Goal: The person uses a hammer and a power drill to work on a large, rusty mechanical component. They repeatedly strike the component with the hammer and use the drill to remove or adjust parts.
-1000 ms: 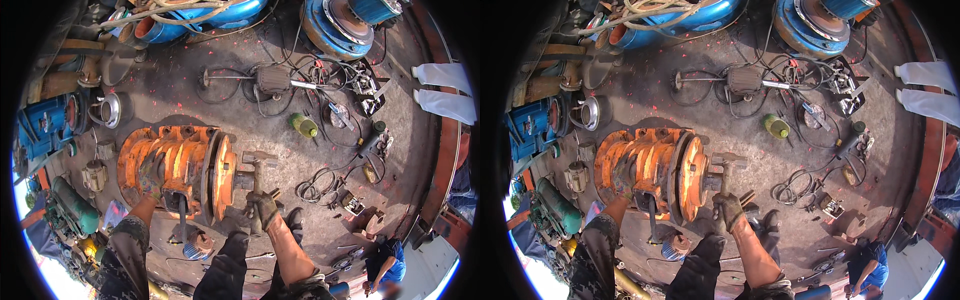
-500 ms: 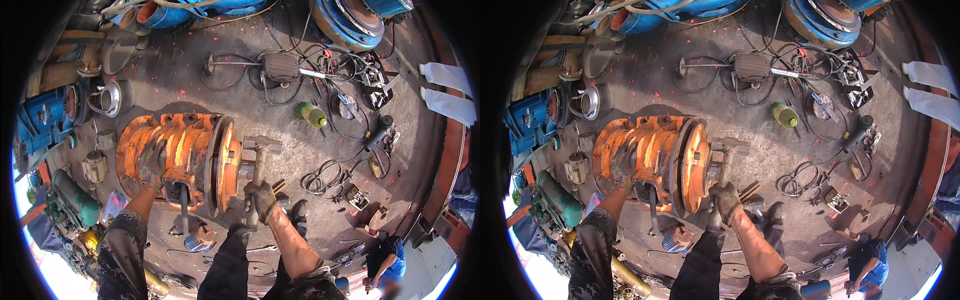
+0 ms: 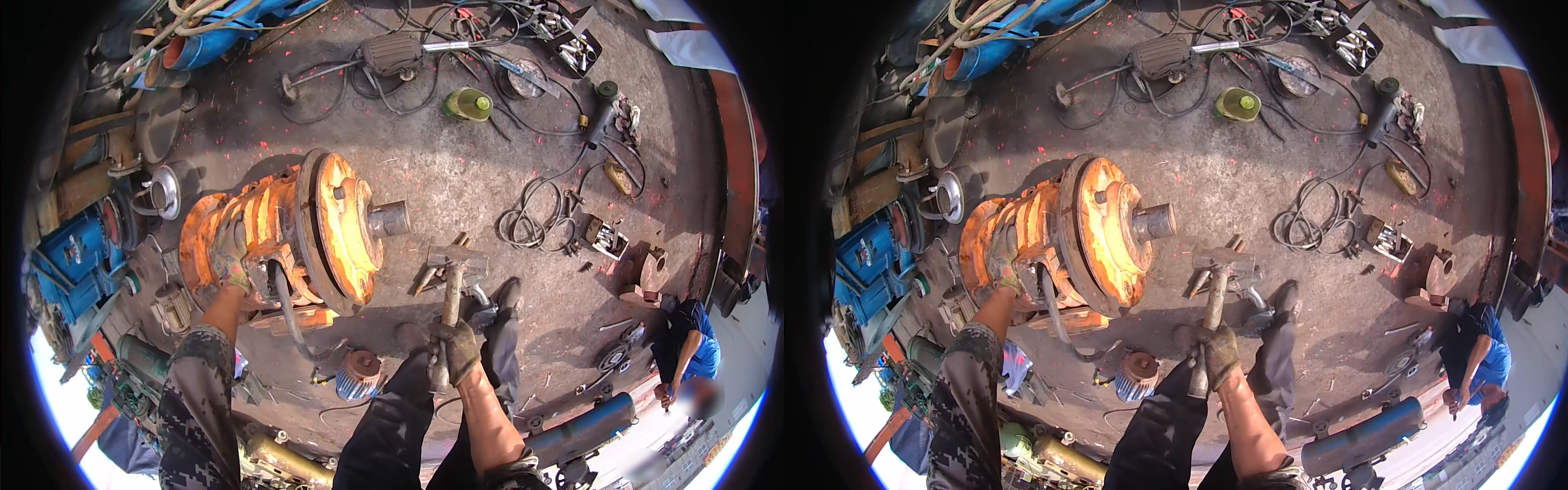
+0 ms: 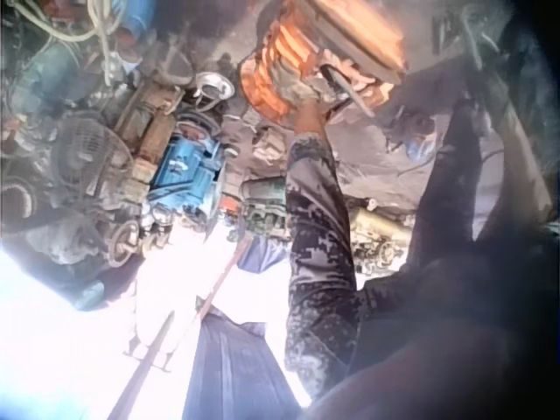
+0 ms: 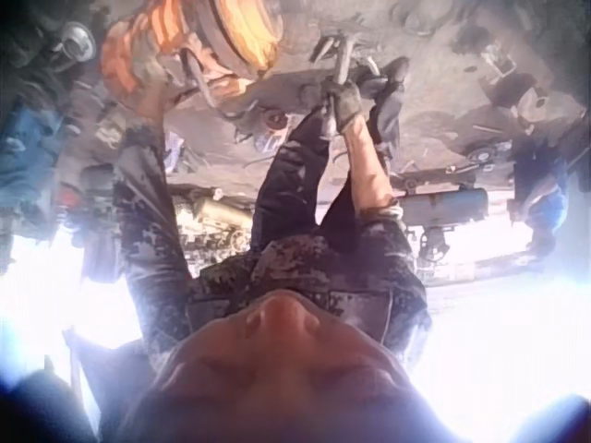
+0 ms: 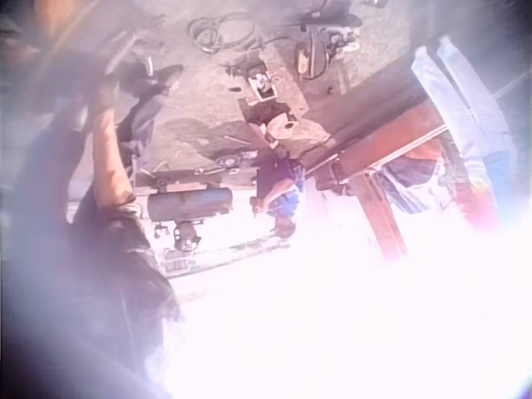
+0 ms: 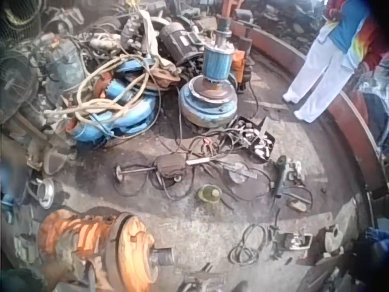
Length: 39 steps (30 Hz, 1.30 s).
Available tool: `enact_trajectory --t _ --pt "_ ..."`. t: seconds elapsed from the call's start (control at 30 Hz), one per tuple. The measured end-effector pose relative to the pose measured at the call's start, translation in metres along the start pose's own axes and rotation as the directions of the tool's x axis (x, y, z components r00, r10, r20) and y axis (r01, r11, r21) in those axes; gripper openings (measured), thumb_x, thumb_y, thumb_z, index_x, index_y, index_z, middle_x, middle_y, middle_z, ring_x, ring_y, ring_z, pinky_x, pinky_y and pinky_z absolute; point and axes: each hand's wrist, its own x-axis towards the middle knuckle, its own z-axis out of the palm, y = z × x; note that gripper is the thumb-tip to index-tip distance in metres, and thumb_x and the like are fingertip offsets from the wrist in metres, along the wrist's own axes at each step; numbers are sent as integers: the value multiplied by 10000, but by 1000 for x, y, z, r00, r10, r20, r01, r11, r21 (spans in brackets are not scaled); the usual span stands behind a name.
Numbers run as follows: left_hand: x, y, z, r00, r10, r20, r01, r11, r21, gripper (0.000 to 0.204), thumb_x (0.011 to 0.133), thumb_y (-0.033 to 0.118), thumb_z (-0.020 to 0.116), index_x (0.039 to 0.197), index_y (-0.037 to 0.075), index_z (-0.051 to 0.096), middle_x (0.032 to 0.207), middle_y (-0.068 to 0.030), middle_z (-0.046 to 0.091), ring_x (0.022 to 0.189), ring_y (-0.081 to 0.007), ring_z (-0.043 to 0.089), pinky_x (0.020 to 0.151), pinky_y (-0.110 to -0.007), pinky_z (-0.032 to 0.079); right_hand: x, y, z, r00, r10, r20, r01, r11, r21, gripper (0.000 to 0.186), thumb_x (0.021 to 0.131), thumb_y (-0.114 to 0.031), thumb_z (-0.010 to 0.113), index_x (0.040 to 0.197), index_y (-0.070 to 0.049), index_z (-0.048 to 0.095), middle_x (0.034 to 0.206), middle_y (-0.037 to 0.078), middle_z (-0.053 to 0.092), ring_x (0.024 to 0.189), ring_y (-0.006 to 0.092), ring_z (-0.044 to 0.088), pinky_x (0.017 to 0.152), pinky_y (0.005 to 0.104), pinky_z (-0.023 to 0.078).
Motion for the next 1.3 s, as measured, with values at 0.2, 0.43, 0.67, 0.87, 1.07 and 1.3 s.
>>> enact_trajectory --t 0.2,0.43,0.67,0.87,1.07,1.3 --pt "5 -79 43 914 -293 281 397 791 -466 373 1060 364 532 1305 135 697 1336 -100 681 1128 -331 676 957 -432 542 20 13 -63 980 -126 -152 140 986 87 120 911 -70 665 981 -61 568 708 27 547 507 146 538 416 313 470" --pt "14 -166 107 526 -428 735 787 -82 -612 391 1065 388 527 1316 135 689 1330 -84 685 1122 -315 679 953 -427 546 102 -1 -88 862 -266 -431 402 877 264 84 880 -76 678 891 -47 600 657 23 546 466 165 536 391 319 464" --pt "19 -277 113 749 -133 649 663 186 -725 491 1087 447 440 1377 99 628 1273 -72 688 1103 -286 669 907 -462 581 83 17 24 959 142 244 -92 974 -207 139 854 -58 705 885 -34 572 646 54 555 445 198 564 379 369 478" --pt "23 -183 159 622 -275 734 756 -37 -654 342 1061 325 565 1287 86 661 1124 -86 726 948 -260 704 769 -425 600 59 -7 -31 993 -77 -86 69 993 -94 217 846 -26 673 1039 11 580 682 70 594 449 183 565 380 330 462" --pt "19 -219 125 683 -169 711 731 133 -670 349 1050 286 597 1327 81 652 1153 -84 726 972 -246 696 788 -398 602 79 -15 -52 908 -275 -315 355 905 233 85 919 -65 614 920 -21 542 647 48 529 448 181 527 373 325 459" --pt "4 -151 83 728 -142 671 625 539 -564 314 1051 247 608 1303 71 669 1187 -65 716 1004 -222 674 835 -366 582 65 59 -15 972 165 168 -122 963 -242 179 854 -107 698 981 -18 607 672 64 591 477 187 581 432 327 498"
